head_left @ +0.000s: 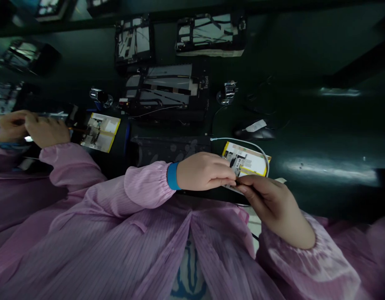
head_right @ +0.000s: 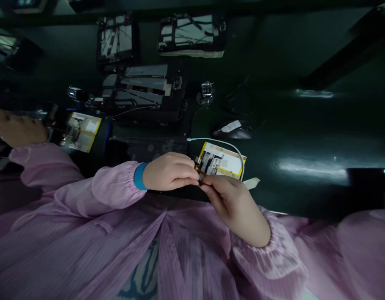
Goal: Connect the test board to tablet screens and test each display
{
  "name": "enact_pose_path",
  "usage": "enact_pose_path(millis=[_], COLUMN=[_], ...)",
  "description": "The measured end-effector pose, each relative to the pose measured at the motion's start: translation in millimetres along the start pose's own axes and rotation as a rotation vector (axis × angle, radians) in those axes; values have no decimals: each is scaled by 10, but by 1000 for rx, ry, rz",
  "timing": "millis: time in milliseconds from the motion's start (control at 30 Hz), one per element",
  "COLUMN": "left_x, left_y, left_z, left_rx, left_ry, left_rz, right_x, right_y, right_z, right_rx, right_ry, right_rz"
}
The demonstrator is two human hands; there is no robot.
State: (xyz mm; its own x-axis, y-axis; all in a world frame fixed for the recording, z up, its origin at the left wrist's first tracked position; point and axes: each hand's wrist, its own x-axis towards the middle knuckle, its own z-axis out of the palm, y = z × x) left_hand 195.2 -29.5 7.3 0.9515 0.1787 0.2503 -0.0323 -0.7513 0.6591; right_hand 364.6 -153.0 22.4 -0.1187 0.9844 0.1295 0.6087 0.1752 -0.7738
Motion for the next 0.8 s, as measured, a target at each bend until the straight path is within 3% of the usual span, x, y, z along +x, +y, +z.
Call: enact_pose_path(millis=[367,633,800], left_x=[3,-10,-4], left_y=[17,10,22], left_z=[31,51,35], left_rx=[43,45,62], left_ry=[0,54,-7], left_rz=[-29,36,19], right_x=[12,57,74], right_y=[-70,-102,-88], right_z=[53,112,119], right_rx=[-206,-176,-150], right_ry=[76,175,149], right_rz=[-78,-76,-42])
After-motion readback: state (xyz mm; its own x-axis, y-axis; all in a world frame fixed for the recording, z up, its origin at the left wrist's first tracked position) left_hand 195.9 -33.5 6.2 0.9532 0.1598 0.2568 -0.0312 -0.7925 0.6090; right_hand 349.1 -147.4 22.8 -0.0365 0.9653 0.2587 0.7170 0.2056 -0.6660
